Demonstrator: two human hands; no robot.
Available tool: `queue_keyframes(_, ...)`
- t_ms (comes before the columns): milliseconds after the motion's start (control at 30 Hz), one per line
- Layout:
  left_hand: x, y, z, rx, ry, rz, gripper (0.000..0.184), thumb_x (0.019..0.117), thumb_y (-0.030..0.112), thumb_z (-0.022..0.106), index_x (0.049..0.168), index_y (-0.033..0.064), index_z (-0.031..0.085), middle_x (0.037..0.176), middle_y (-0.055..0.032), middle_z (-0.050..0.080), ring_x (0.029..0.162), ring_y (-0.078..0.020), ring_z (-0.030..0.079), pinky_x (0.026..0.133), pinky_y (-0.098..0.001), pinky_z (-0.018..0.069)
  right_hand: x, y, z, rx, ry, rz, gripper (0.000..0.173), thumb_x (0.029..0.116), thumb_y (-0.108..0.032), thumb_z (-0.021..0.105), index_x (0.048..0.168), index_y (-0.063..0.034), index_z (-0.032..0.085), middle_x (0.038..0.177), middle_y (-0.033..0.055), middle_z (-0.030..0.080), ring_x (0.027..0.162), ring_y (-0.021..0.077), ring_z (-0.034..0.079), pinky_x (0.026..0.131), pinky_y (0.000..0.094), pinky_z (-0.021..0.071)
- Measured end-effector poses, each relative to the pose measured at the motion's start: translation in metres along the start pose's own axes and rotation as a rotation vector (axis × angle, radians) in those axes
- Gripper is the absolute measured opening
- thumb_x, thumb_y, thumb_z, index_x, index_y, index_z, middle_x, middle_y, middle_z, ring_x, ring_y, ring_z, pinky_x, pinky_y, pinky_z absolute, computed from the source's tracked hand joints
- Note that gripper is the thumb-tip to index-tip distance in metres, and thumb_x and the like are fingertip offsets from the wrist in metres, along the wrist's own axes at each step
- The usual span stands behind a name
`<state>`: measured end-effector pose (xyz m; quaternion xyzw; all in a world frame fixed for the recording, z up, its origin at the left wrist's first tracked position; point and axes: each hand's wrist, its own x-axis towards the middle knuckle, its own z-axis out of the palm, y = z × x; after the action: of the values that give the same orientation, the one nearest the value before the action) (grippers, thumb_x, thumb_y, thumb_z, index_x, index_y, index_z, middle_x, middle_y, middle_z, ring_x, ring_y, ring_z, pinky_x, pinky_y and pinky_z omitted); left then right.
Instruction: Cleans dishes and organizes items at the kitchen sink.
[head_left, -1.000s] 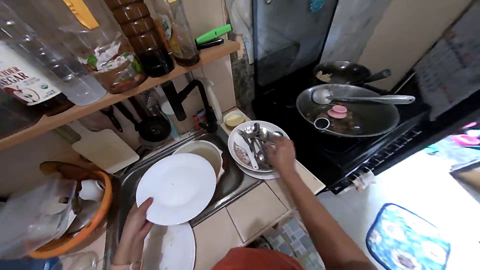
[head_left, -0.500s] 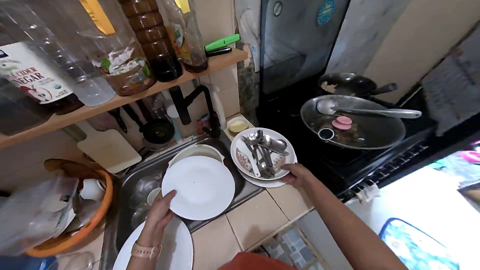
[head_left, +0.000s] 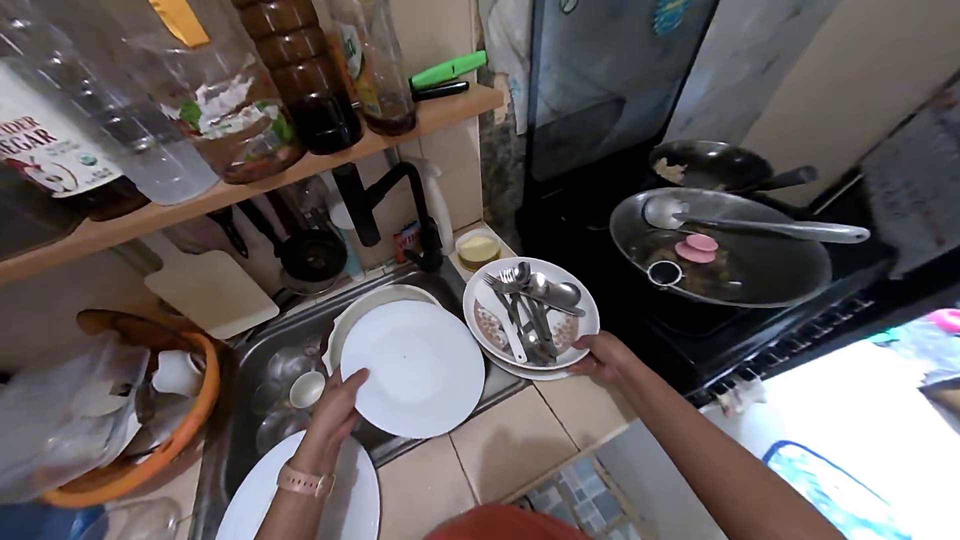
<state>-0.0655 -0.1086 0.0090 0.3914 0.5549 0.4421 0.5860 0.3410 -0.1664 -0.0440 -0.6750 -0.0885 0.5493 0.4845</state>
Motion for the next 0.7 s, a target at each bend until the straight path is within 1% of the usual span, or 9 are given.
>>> queue_keyframes(100, 0.004, -0.003, 0.004, 0.038, -0.030, -0.006, 0.040, 0.1059, 0.001, 0.046, 0.145, -0.0006, 0.038, 0.110, -0.0139, 0.066, 0.088, -0.0151, 0.071, 0.076, -0.0344, 0.0621, -0.002, 0.000, -0.001, -0.021, -0.008, -0.015, 0.039, 0.1037, 0.000, 0.043, 0.142, -0.0034, 0.037, 0.095, 0.0178, 0.062, 0.064, 0.0224, 0.066, 0.055, 0.0364, 0.0582)
queue_keyframes(233, 0.008, -0.009, 0.011, 0.053, -0.033, -0.023, 0.037, 0.1058, 0.002, 0.047, 0.143, -0.0011, 0.041, 0.110, -0.0139, 0.067, 0.088, -0.0153, 0.071, 0.076, -0.0339, 0.0620, -0.001, 0.000, -0.004, -0.006, -0.014, -0.021, 0.039, 0.1031, 0.000, 0.043, 0.142, -0.0043, 0.036, 0.095, 0.0180, 0.063, 0.064, 0.0231, 0.066, 0.054, 0.0370, 0.0583)
queue_keyframes(300, 0.011, -0.012, 0.014, 0.042, -0.040, -0.041, 0.037, 0.1060, 0.002, 0.046, 0.143, -0.0008, 0.041, 0.111, -0.0145, 0.067, 0.089, -0.0162, 0.071, 0.077, -0.0344, 0.0621, -0.001, -0.002, -0.005, 0.011, -0.021, -0.012, 0.034, 0.1035, -0.001, 0.042, 0.137, -0.0045, 0.039, 0.089, 0.0159, 0.063, 0.060, 0.0211, 0.065, 0.052, 0.0352, 0.0579)
queue_keyframes(400, 0.012, -0.012, 0.022, 0.034, -0.052, -0.064, 0.039, 0.1062, 0.002, 0.046, 0.144, -0.0006, 0.040, 0.112, -0.0148, 0.067, 0.090, -0.0166, 0.071, 0.078, -0.0347, 0.0619, -0.004, -0.005, -0.005, 0.053, -0.013, 0.017, 0.025, 0.1040, -0.003, 0.041, 0.129, -0.0045, 0.043, 0.078, 0.0117, 0.062, 0.053, 0.0174, 0.062, 0.050, 0.0318, 0.0563)
queue_keyframes(467, 0.013, -0.014, 0.028, 0.029, -0.060, -0.073, 0.037, 0.1064, 0.003, 0.046, 0.143, -0.0008, 0.040, 0.110, -0.0141, 0.067, 0.089, -0.0160, 0.071, 0.077, -0.0343, 0.0620, -0.004, -0.005, -0.006, 0.081, -0.017, 0.029, 0.022, 0.1040, -0.003, 0.041, 0.126, -0.0047, 0.044, 0.075, 0.0109, 0.062, 0.052, 0.0166, 0.062, 0.049, 0.0305, 0.0560)
queue_keyframes(500, 0.013, -0.016, 0.032, 0.024, -0.071, -0.076, 0.037, 0.1065, 0.003, 0.046, 0.142, -0.0011, 0.040, 0.109, -0.0138, 0.067, 0.088, -0.0157, 0.071, 0.077, -0.0343, 0.0622, -0.004, -0.004, -0.006, 0.084, -0.017, 0.031, 0.022, 0.1041, -0.003, 0.041, 0.125, -0.0046, 0.044, 0.076, 0.0111, 0.063, 0.053, 0.0167, 0.063, 0.049, 0.0305, 0.0565)
queue_keyframes(633, 0.020, -0.020, 0.050, 0.019, -0.114, -0.102, 0.038, 0.1070, 0.004, 0.046, 0.144, -0.0015, 0.040, 0.111, -0.0146, 0.067, 0.090, -0.0165, 0.071, 0.078, -0.0347, 0.0618, -0.007, -0.003, -0.005, 0.069, 0.021, -0.004, 0.031, 0.1037, -0.002, 0.042, 0.135, -0.0051, 0.041, 0.083, 0.0135, 0.064, 0.058, 0.0189, 0.065, 0.053, 0.0331, 0.0581)
queue_keyframes(700, 0.026, -0.022, 0.062, 0.005, -0.139, -0.109, 0.039, 0.1070, 0.004, 0.046, 0.145, -0.0006, 0.039, 0.112, -0.0154, 0.067, 0.090, -0.0177, 0.071, 0.078, -0.0354, 0.0618, -0.008, -0.006, -0.005, 0.061, 0.028, -0.012, 0.033, 0.1033, -0.002, 0.043, 0.136, -0.0058, 0.040, 0.086, 0.0141, 0.063, 0.060, 0.0196, 0.066, 0.053, 0.0337, 0.0581)
